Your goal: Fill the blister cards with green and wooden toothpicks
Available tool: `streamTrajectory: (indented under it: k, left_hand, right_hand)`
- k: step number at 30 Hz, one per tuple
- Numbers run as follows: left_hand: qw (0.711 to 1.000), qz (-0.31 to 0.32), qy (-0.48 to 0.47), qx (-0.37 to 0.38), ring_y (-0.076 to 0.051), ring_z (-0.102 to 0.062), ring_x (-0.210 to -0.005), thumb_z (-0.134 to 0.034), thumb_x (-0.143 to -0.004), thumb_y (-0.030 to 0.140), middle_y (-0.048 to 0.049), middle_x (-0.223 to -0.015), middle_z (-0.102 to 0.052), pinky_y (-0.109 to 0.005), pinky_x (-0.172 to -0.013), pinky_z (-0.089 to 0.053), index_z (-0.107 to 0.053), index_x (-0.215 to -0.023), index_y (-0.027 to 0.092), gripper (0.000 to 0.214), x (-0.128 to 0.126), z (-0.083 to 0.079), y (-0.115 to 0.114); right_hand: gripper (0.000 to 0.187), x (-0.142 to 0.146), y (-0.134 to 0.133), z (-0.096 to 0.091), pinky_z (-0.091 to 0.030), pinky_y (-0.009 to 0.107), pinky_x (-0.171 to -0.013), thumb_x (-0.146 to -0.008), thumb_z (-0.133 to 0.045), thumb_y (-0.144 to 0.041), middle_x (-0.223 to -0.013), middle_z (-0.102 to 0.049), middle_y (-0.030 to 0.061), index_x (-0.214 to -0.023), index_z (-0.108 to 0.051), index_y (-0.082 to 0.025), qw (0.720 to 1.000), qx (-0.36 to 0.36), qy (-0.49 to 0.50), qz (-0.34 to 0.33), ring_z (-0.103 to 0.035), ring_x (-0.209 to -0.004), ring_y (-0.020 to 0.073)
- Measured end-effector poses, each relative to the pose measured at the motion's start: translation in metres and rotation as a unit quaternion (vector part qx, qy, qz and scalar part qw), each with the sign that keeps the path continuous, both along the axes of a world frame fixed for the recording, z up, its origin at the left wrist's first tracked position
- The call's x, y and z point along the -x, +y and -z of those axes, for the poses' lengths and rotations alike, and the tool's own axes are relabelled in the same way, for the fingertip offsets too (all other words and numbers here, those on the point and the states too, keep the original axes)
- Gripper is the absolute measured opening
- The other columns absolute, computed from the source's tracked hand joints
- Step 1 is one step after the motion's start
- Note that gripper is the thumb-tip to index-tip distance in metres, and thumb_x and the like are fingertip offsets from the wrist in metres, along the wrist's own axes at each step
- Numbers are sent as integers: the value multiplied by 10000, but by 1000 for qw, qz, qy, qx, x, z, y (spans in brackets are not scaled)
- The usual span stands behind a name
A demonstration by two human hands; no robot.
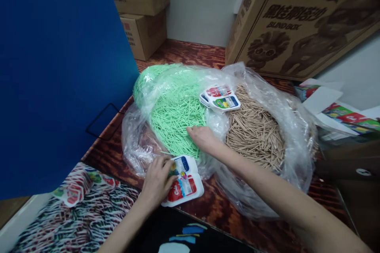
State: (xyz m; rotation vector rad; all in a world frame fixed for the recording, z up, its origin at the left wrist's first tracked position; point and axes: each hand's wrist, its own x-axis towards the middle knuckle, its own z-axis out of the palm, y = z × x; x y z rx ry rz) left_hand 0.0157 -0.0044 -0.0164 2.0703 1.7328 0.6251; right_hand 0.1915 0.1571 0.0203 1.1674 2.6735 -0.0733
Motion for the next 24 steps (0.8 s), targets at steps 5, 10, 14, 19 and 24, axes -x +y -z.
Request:
streamTrajectory:
  k: [5,10,14,19,24]
  left_hand:
    - [999,-41,-16,17,-269,-522,-997,-682,-734,243,-75,-1070,-573,-427,-844,-423,-541,-1101,217,394,2,11,10]
    - [981,-104,-122,110,-205,-550,-773,-613,-744,263,0,-774,-554,-320,-690,-433,-499,-737,210,126,12,17,28]
    - [969,-104,-176,135,-179,-548,-699,-580,-745,265,23,-681,-557,-281,-648,-413,-510,-667,207,120,18,22,38]
    - [978,-61,-165,115,-183,-560,-733,-541,-808,288,-2,-724,-592,-281,-671,-421,-584,-708,200,141,25,19,38]
    - [984,39,-126,118,-216,-554,-895,-563,-791,228,-32,-908,-602,-328,-797,-415,-565,-777,210,22,23,4,32]
  right_hand:
    - [204,6,4,-1,-424,282,-658,-887,-376,-57,-897,-663,154,-1009,-530,-115,1000,-4,6,4,-644,-818,232]
    - [133,-6,17,-1,-418,282,-697,-905,-388,-128,-968,-636,113,-959,-504,-164,978,-21,182,103,-598,-869,210]
    - [40,-11,26,6,-446,266,-624,-850,-432,-197,-824,-625,20,-822,-456,-210,841,126,472,233,-587,-744,163]
    - [85,-13,30,13,-487,257,-581,-776,-484,-227,-764,-644,-16,-854,-452,-215,648,270,627,336,-623,-666,134]
    - [158,-16,25,8,-504,283,-650,-759,-552,-271,-763,-677,-10,-885,-482,-206,579,272,682,354,-644,-722,141]
